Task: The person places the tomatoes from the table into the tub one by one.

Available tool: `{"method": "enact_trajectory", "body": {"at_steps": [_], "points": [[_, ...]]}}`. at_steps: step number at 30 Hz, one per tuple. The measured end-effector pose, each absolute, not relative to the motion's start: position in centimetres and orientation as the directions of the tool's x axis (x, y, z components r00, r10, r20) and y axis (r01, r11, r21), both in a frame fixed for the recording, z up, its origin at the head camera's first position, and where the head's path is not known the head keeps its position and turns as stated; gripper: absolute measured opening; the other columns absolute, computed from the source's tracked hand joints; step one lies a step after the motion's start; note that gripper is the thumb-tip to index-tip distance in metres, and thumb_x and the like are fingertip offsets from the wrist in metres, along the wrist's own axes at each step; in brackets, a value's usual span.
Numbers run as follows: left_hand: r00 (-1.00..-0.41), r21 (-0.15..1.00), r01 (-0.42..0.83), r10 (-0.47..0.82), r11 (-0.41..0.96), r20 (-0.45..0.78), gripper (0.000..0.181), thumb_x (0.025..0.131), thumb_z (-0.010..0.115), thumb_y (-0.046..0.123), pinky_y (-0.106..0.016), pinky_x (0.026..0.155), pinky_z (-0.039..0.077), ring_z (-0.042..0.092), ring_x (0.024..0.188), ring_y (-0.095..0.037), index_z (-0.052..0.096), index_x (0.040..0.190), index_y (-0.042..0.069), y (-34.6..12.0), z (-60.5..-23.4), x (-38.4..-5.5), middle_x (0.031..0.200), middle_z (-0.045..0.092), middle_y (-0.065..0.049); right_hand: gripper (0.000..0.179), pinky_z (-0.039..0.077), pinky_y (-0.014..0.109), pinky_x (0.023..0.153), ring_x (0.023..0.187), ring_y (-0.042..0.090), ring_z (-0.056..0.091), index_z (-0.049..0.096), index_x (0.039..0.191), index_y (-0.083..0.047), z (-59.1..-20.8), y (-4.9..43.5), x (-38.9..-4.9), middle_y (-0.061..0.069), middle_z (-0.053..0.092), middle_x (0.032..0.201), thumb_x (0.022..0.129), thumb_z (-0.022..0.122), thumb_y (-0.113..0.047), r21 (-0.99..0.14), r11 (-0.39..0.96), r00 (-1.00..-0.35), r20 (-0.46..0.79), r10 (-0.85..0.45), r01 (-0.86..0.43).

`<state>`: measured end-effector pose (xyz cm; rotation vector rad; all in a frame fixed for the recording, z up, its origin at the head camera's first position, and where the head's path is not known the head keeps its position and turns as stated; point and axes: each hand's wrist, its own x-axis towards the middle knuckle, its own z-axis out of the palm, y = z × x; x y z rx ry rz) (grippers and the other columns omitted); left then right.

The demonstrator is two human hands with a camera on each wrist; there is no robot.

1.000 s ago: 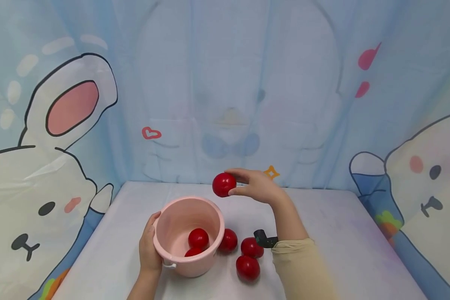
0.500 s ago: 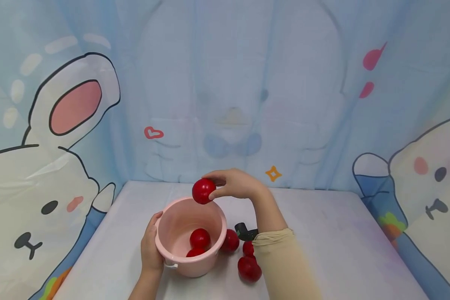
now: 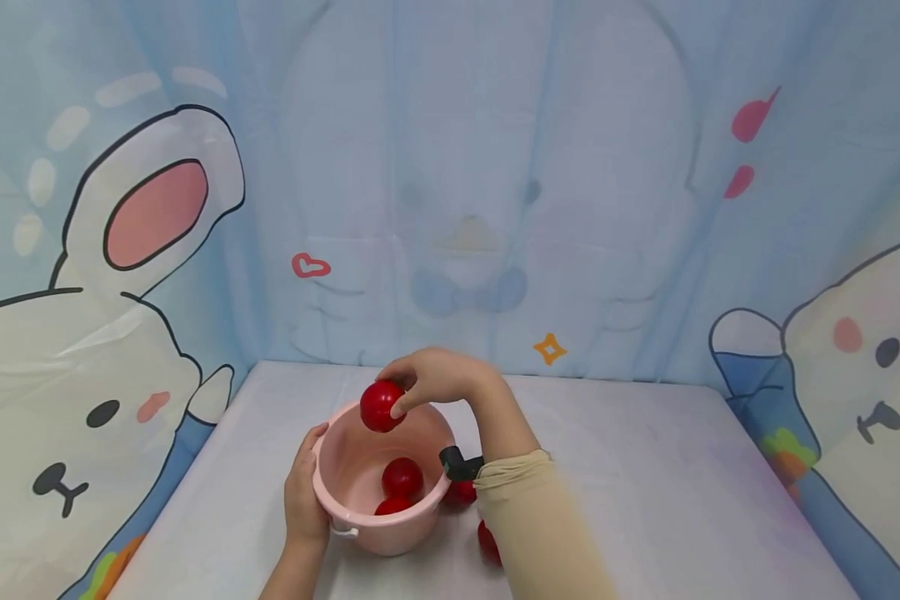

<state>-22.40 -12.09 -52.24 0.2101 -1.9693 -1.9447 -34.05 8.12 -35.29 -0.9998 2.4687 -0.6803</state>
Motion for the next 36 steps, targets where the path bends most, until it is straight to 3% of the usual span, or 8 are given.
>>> {"method": "enact_trajectory", "body": {"at_steps": [3, 12, 18, 22, 27, 36], "points": [[-0.922, 0.99, 0.134, -0.36, 0.04, 0.139, 0.046, 0.102, 0.035, 0.056, -0.025, 0.104, 0.047, 0.049, 0.136, -0.01, 0.052, 0.139, 0.036, -12.2, -52.2, -22.4, 0.144, 0.054, 0.016, 0.046, 0.057, 0.029, 0.085, 0.101, 0.009, 0.064, 0.064, 0.127, -0.032, -35.8, 7.2, -34.0, -0.016, 0.068, 0.108, 0.083, 0.078, -0.032, -0.556, 0.638, -0.658, -0.2, -0.726, -0.534], [-0.923, 0.991, 0.132, -0.361, 0.021, 0.131, 0.045, 0.101, 0.038, 0.055, -0.037, 0.107, 0.047, 0.049, 0.136, -0.01, 0.053, 0.139, 0.035, -12.2, -52.5, -22.4, 0.143, 0.054, 0.017, 0.044, 0.057, 0.027, 0.084, 0.099, 0.007, 0.063, 0.067, 0.122, -0.031, -37.3, 4.4, -33.6, -0.016, 0.068, 0.105, 0.08, 0.081, -0.032, -0.473, 0.661, -0.621, -0.266, -0.737, -0.582], [-0.918, 0.989, 0.143, -0.37, 0.035, 0.146, 0.047, 0.103, 0.034, 0.052, -0.045, 0.11, 0.043, 0.047, 0.139, -0.016, 0.053, 0.141, 0.03, -12.3, -52.5, -22.3, 0.146, 0.053, 0.011, 0.042, 0.056, 0.029, 0.084, 0.102, 0.009, 0.059, 0.068, 0.12, -0.033, -38.4, 3.1, -33.3, -0.016, 0.067, 0.104, 0.08, 0.081, -0.031, -0.459, 0.704, -0.617, -0.353, -0.704, -0.541], [-0.918, 0.99, 0.138, -0.371, 0.035, 0.141, 0.047, 0.103, 0.034, 0.054, -0.048, 0.111, 0.041, 0.045, 0.141, -0.018, 0.053, 0.14, 0.032, -12.3, -52.5, -22.4, 0.147, 0.053, 0.01, 0.04, 0.057, 0.033, 0.085, 0.103, 0.011, 0.057, 0.069, 0.116, -0.034, -39.0, 2.5, -33.2, -0.014, 0.065, 0.103, 0.079, 0.082, -0.03, -0.453, 0.743, -0.626, -0.409, -0.664, -0.493], [-0.92, 0.992, 0.122, -0.371, 0.032, 0.125, 0.046, 0.1, 0.037, 0.059, -0.048, 0.111, 0.042, 0.045, 0.141, -0.017, 0.053, 0.138, 0.039, -12.3, -52.5, -22.5, 0.146, 0.052, 0.014, 0.038, 0.055, 0.033, 0.086, 0.103, 0.012, 0.057, 0.069, 0.115, -0.034, -39.6, 2.0, -33.2, -0.013, 0.064, 0.103, 0.079, 0.082, -0.031, -0.425, 0.765, -0.621, -0.45, -0.642, -0.483], [-0.919, 0.988, 0.144, -0.364, 0.048, 0.151, 0.045, 0.102, 0.036, 0.054, -0.049, 0.112, 0.041, 0.047, 0.14, -0.017, 0.054, 0.139, 0.034, -12.4, -52.4, -22.5, 0.145, 0.054, 0.013, 0.045, 0.059, 0.04, 0.088, 0.109, 0.014, 0.053, 0.067, 0.116, -0.038, -40.5, 1.5, -33.3, -0.01, 0.063, 0.108, 0.077, 0.084, -0.023, -0.44, 0.761, -0.575, -0.498, -0.649, -0.478]]}}
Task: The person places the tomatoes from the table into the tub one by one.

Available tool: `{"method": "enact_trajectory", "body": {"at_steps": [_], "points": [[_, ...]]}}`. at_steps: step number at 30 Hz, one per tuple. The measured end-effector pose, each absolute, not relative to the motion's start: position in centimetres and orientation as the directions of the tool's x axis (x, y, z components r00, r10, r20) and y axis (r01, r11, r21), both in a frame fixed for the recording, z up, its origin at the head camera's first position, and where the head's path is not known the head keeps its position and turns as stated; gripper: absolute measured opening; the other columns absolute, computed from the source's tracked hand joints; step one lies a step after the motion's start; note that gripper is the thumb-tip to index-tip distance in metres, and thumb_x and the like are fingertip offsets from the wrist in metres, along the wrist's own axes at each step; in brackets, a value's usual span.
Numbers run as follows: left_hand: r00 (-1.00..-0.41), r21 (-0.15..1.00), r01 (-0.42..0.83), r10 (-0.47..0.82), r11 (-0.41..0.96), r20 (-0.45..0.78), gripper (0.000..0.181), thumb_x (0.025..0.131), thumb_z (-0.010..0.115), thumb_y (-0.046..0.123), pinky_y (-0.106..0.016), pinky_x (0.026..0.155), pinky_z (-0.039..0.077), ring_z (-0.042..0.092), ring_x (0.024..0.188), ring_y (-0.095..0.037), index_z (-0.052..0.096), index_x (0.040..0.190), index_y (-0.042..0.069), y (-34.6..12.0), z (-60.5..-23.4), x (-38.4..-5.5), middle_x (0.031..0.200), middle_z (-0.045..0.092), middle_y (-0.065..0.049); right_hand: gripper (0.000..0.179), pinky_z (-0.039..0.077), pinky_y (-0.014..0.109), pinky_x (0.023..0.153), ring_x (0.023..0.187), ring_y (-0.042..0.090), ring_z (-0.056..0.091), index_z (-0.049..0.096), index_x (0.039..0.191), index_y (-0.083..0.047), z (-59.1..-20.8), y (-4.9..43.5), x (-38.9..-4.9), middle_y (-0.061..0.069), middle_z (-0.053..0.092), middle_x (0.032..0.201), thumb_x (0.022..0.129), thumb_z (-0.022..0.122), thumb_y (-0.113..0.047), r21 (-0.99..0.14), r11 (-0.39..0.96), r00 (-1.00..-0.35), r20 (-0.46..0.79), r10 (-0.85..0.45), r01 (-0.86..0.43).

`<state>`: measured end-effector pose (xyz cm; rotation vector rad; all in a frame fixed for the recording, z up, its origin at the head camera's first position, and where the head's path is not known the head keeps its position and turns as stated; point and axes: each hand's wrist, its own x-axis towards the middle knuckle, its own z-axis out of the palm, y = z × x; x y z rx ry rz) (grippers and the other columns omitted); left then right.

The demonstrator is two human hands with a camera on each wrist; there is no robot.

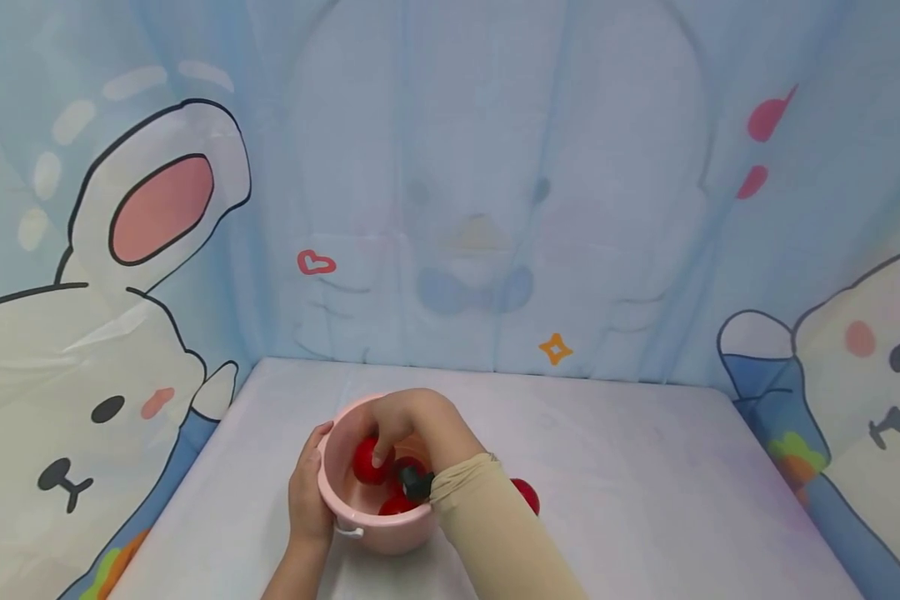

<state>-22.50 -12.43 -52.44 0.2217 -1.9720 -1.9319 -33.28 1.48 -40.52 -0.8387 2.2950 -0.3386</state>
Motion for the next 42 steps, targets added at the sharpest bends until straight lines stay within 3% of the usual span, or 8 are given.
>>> {"method": "enact_trajectory", "body": {"at_steps": [6, 14, 20, 27, 42], "points": [[-0.918, 0.988, 0.143, -0.365, 0.05, 0.152, 0.041, 0.103, 0.033, 0.053, -0.047, 0.114, 0.039, 0.046, 0.14, -0.014, 0.055, 0.136, 0.039, -12.4, -52.3, -22.4, 0.145, 0.054, 0.014, 0.04, 0.058, 0.042, 0.09, 0.107, 0.016, 0.053, 0.07, 0.112, -0.032, -40.6, 1.6, -33.2, -0.009, 0.063, 0.104, 0.076, 0.084, -0.022, -0.423, 0.792, -0.6, -0.517, -0.61, -0.44], [-0.922, 0.988, 0.149, -0.355, 0.05, 0.157, 0.04, 0.102, 0.037, 0.052, -0.05, 0.111, 0.042, 0.047, 0.138, -0.016, 0.054, 0.136, 0.039, -12.3, -52.3, -22.4, 0.145, 0.054, 0.014, 0.037, 0.055, 0.041, 0.095, 0.105, 0.014, 0.057, 0.07, 0.118, -0.022, -40.4, 2.1, -33.2, -0.005, 0.068, 0.11, 0.082, 0.079, -0.018, -0.476, 0.785, -0.56, -0.551, -0.618, -0.397], [-0.919, 0.989, 0.134, -0.364, 0.067, 0.149, 0.042, 0.103, 0.034, 0.054, -0.051, 0.112, 0.041, 0.047, 0.139, -0.017, 0.054, 0.137, 0.039, -12.3, -52.3, -22.4, 0.145, 0.054, 0.013, 0.037, 0.053, 0.038, 0.097, 0.112, 0.013, 0.053, 0.066, 0.125, -0.027, -39.5, 2.6, -33.1, -0.007, 0.064, 0.116, 0.088, 0.073, -0.024, -0.473, 0.755, -0.55, -0.518, -0.655, -0.453], [-0.921, 0.989, 0.131, -0.361, 0.064, 0.146, 0.046, 0.102, 0.035, 0.055, -0.051, 0.112, 0.041, 0.046, 0.14, -0.017, 0.054, 0.139, 0.034, -12.3, -52.3, -22.3, 0.146, 0.053, 0.012, 0.037, 0.052, 0.037, 0.097, 0.11, 0.01, 0.057, 0.066, 0.126, -0.028, -38.4, 2.9, -32.6, -0.015, 0.065, 0.111, 0.09, 0.071, -0.028, -0.437, 0.767, -0.601, -0.478, -0.641, -0.47], [-0.919, 0.987, 0.144, -0.361, 0.074, 0.161, 0.043, 0.102, 0.035, 0.053, -0.051, 0.111, 0.041, 0.047, 0.139, -0.019, 0.054, 0.138, 0.036, -12.2, -52.1, -22.2, 0.146, 0.054, 0.01, 0.042, 0.049, 0.038, 0.105, 0.122, 0.012, 0.059, 0.061, 0.135, -0.024, -37.5, 4.4, -32.6, -0.003, 0.066, 0.13, 0.093, 0.066, -0.027, -0.469, 0.694, -0.6, -0.36, -0.715, -0.546]]}}
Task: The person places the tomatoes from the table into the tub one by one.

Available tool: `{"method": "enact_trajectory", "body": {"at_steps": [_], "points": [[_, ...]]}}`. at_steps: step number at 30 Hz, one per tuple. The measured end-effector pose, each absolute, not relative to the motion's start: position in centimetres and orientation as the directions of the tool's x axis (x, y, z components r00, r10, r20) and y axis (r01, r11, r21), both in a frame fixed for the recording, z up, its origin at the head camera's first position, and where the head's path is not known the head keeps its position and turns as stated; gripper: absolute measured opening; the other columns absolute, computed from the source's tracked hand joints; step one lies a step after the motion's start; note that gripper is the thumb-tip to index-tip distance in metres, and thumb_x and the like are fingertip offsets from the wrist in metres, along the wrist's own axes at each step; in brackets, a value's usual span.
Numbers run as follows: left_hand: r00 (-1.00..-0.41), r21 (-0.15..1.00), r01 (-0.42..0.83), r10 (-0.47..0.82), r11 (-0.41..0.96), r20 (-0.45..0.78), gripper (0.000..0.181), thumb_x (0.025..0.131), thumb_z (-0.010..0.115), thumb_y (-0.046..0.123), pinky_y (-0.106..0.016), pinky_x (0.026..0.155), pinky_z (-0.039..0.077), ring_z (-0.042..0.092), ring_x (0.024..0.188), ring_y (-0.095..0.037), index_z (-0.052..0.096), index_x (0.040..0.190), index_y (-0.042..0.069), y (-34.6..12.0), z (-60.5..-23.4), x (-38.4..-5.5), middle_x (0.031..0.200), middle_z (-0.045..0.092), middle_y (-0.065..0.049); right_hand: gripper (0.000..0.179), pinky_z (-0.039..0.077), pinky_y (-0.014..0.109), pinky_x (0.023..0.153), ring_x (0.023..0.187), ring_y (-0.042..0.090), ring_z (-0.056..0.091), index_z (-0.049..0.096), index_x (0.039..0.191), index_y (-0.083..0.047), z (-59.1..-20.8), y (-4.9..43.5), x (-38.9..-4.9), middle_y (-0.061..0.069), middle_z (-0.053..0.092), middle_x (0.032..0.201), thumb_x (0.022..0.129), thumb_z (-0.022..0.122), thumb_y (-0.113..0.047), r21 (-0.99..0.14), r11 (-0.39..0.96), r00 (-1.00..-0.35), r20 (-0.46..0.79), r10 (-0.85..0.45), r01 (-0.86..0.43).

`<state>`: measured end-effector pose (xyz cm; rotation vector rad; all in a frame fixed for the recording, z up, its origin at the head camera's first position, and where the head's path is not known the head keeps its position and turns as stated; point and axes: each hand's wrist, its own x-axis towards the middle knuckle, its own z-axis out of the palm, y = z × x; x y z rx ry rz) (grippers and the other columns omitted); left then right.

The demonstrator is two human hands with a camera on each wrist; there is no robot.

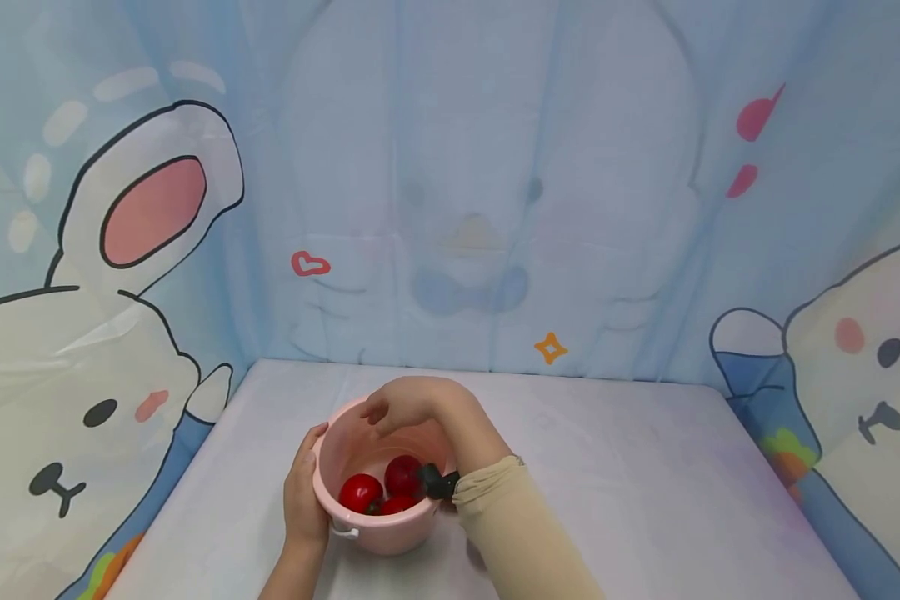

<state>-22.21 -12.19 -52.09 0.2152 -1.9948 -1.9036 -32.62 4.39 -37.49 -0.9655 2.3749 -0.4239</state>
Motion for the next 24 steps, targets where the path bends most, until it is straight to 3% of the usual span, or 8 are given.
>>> {"method": "enact_trajectory", "body": {"at_steps": [7, 16, 24], "points": [[-0.917, 0.988, 0.132, -0.369, 0.076, 0.151, 0.043, 0.102, 0.036, 0.054, -0.05, 0.109, 0.044, 0.048, 0.138, -0.017, 0.053, 0.138, 0.038, -12.1, -52.2, -22.3, 0.145, 0.054, 0.013, 0.044, 0.048, 0.04, 0.107, 0.125, 0.013, 0.059, 0.058, 0.138, -0.022, -36.4, 6.7, -32.4, -0.002, 0.064, 0.134, 0.095, 0.063, -0.031, -0.48, 0.653, -0.626, -0.244, -0.741, -0.586], [-0.919, 0.985, 0.162, -0.356, 0.055, 0.171, 0.038, 0.102, 0.038, 0.051, -0.048, 0.105, 0.049, 0.053, 0.132, -0.013, 0.054, 0.135, 0.041, -12.1, -52.0, -22.2, 0.14, 0.057, 0.016, 0.051, 0.043, 0.048, 0.112, 0.138, 0.018, 0.048, 0.052, 0.143, -0.03, -36.6, 11.5, -31.3, -0.01, 0.055, 0.144, 0.094, 0.064, -0.041, -0.516, 0.671, -0.747, -0.086, -0.659, -0.533], [-0.919, 0.987, 0.153, -0.36, 0.049, 0.16, 0.039, 0.102, 0.037, 0.053, -0.049, 0.105, 0.049, 0.053, 0.131, -0.013, 0.054, 0.134, 0.041, -12.0, -51.9, -22.0, 0.14, 0.057, 0.016, 0.053, 0.046, 0.049, 0.108, 0.135, 0.018, 0.051, 0.053, 0.141, -0.034, -38.7, 16.7, -30.2, -0.011, 0.057, 0.141, 0.092, 0.064, -0.049, -0.533, 0.727, -0.831, -0.076, -0.55, -0.433]]}}
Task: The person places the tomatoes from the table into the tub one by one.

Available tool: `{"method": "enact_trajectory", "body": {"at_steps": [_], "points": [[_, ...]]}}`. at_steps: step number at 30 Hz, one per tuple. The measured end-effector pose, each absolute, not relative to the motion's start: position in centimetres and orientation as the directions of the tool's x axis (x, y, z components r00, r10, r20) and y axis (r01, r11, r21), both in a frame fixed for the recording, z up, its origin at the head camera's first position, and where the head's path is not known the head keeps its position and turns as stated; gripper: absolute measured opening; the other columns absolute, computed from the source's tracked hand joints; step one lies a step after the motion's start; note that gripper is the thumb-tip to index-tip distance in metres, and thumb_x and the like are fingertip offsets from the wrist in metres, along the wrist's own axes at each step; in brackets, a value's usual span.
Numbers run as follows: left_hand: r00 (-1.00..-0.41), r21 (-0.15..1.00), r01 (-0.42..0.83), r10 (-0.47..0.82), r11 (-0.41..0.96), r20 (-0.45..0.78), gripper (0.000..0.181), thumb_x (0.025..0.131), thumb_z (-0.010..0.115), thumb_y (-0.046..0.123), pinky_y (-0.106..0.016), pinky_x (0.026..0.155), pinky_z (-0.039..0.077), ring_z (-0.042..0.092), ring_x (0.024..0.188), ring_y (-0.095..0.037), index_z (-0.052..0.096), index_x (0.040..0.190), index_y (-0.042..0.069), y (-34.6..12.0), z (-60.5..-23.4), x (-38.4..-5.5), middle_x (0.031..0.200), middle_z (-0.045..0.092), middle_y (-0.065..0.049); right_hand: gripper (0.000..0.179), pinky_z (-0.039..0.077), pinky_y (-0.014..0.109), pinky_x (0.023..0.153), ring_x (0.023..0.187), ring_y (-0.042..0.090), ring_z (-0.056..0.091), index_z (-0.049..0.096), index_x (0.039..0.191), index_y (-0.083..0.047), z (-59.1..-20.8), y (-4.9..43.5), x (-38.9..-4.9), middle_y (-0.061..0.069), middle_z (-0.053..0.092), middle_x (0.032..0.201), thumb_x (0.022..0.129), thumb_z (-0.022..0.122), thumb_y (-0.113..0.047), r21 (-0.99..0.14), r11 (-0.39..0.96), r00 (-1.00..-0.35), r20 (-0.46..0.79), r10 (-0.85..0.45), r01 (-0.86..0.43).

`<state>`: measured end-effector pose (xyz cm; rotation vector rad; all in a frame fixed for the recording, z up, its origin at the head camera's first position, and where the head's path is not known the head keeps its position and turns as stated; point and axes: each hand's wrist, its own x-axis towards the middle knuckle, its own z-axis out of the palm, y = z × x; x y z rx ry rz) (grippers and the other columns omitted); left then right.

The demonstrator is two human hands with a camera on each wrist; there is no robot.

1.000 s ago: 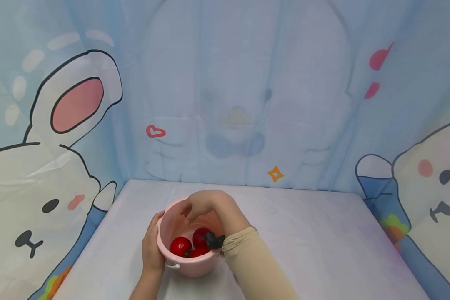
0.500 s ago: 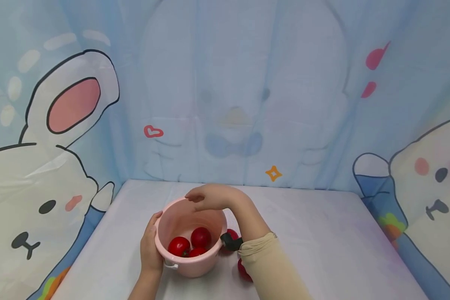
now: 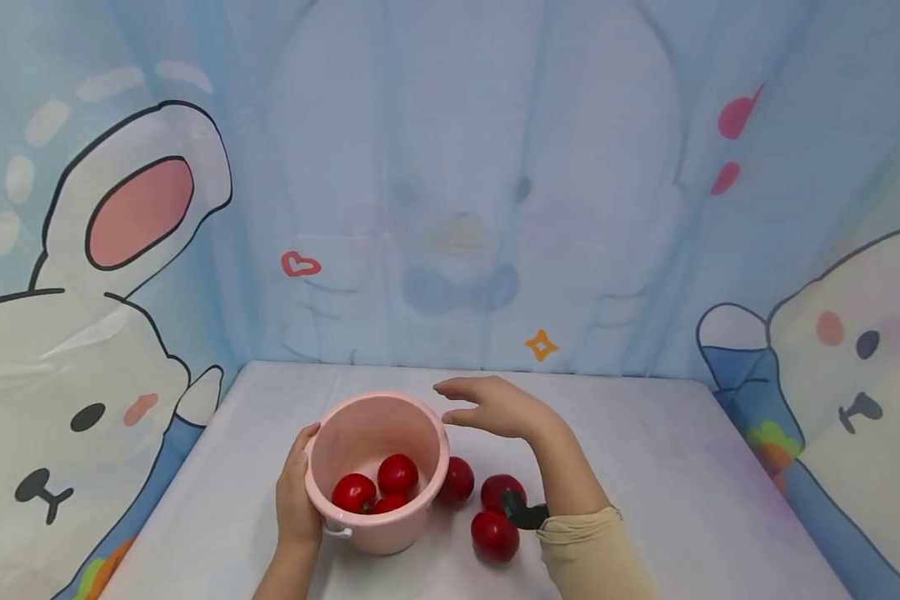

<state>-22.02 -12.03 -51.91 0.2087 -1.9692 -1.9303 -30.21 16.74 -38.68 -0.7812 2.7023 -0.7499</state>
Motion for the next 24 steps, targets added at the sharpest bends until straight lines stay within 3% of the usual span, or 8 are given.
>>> {"method": "enact_trajectory", "body": {"at_steps": [10, 18, 24], "points": [[-0.916, 0.986, 0.152, -0.364, 0.07, 0.167, 0.038, 0.102, 0.04, 0.049, -0.049, 0.105, 0.048, 0.053, 0.132, -0.014, 0.053, 0.136, 0.04, -12.0, -52.3, -22.2, 0.142, 0.056, 0.015, 0.065, 0.045, 0.057, 0.106, 0.134, 0.027, 0.051, 0.052, 0.142, -0.03, -42.7, 21.6, -27.6, -0.004, 0.057, 0.142, 0.085, 0.067, -0.058, -0.569, 0.75, -0.842, -0.174, -0.51, -0.337], [-0.91, 0.985, 0.145, -0.377, 0.098, 0.171, 0.037, 0.102, 0.04, 0.048, -0.046, 0.105, 0.049, 0.054, 0.131, -0.012, 0.053, 0.136, 0.041, -12.0, -52.3, -22.2, 0.141, 0.056, 0.016, 0.067, 0.048, 0.061, 0.101, 0.134, 0.037, 0.049, 0.052, 0.143, -0.022, -46.7, 23.6, -26.1, 0.009, 0.055, 0.144, 0.084, 0.074, -0.045, -0.651, 0.739, -0.844, -0.289, -0.452, -0.173], [-0.913, 0.984, 0.145, -0.37, 0.102, 0.173, 0.038, 0.102, 0.038, 0.05, -0.045, 0.105, 0.048, 0.053, 0.132, -0.012, 0.053, 0.136, 0.04, -12.0, -52.3, -22.2, 0.142, 0.056, 0.016, 0.075, 0.048, 0.062, 0.1, 0.136, 0.04, 0.047, 0.051, 0.144, -0.018, -48.7, 24.2, -25.8, 0.012, 0.054, 0.145, 0.079, 0.079, -0.044, -0.691, 0.718, -0.866, -0.302, -0.397, -0.088]]}}
